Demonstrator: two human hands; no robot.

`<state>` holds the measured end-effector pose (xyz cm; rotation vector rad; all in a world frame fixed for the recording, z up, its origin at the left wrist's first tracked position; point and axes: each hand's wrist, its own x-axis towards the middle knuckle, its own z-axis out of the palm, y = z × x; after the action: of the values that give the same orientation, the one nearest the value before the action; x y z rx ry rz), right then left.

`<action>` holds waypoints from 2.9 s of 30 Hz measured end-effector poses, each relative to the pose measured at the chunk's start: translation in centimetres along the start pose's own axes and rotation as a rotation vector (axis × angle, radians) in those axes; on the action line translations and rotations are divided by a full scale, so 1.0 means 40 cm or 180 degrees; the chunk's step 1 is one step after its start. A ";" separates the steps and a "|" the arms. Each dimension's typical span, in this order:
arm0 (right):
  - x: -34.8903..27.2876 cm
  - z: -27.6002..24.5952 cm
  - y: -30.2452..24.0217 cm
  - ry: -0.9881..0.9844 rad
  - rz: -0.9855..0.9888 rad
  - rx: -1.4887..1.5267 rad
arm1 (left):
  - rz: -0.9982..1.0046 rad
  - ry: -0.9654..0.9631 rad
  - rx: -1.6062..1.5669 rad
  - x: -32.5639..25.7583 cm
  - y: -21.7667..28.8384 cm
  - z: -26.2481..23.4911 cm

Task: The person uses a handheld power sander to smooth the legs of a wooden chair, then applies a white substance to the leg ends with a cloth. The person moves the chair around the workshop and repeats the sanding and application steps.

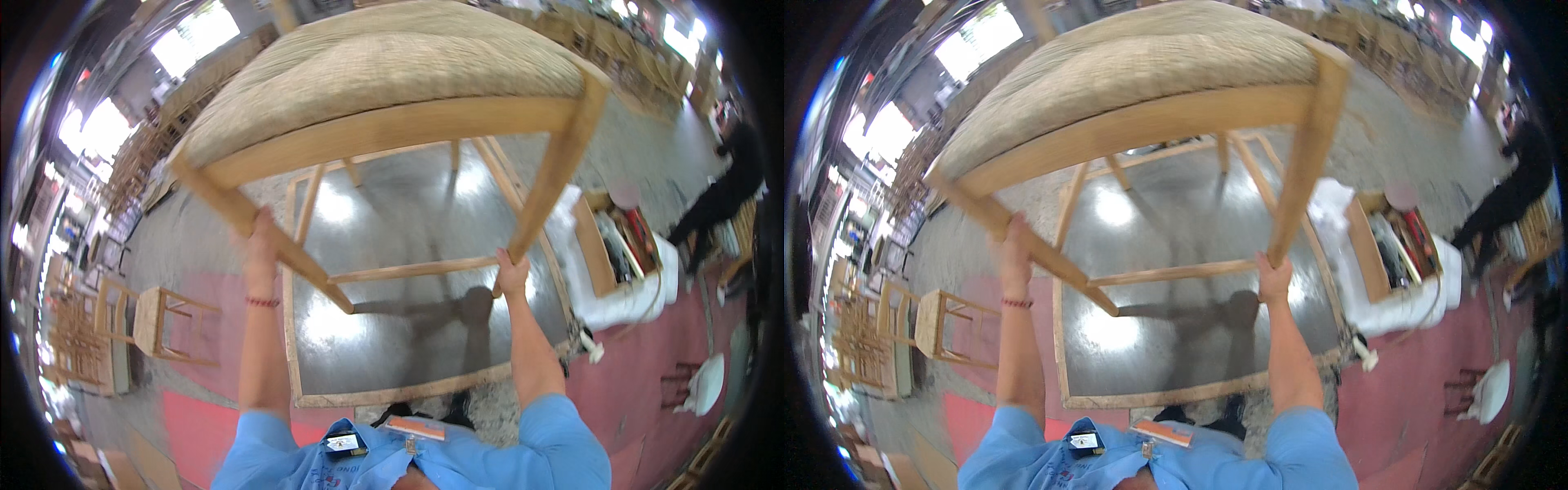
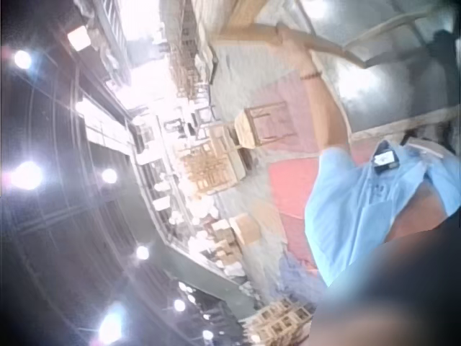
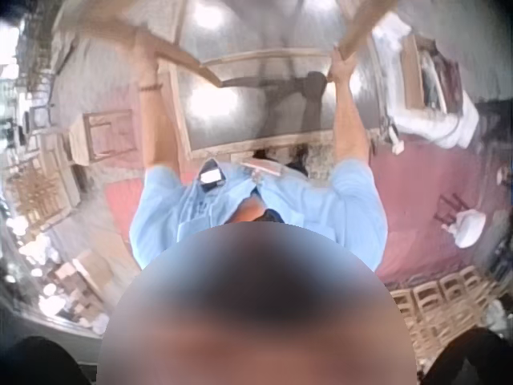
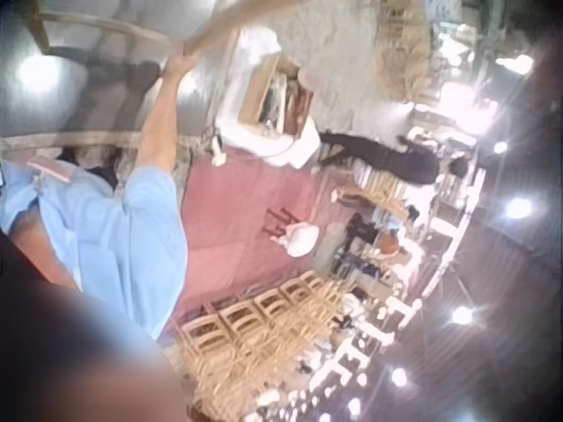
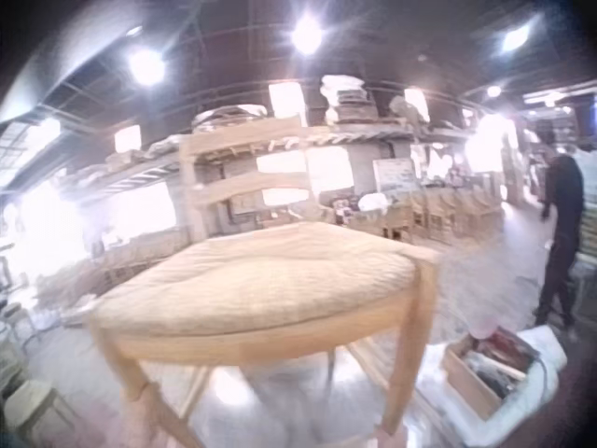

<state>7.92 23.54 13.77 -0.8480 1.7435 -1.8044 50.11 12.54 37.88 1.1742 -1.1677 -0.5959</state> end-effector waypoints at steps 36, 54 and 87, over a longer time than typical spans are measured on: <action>-0.478 -0.652 0.218 -0.0967 0.2435 -0.3707 | 0.0572 0.0134 -0.0222 -0.014 0.181 -0.155; -0.557 -0.744 0.537 -0.0178 0.1881 -0.4085 | 0.0453 0.0054 -0.0523 -0.048 0.167 -0.152; 0.013 -0.070 -0.765 -0.0338 -0.0993 0.1890 | 0.0669 0.0813 -0.1273 -0.078 0.153 -0.107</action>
<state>7.80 27.11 44.31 -0.9620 0.9499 -2.2566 51.82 18.92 42.55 0.7500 -0.8886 -0.4749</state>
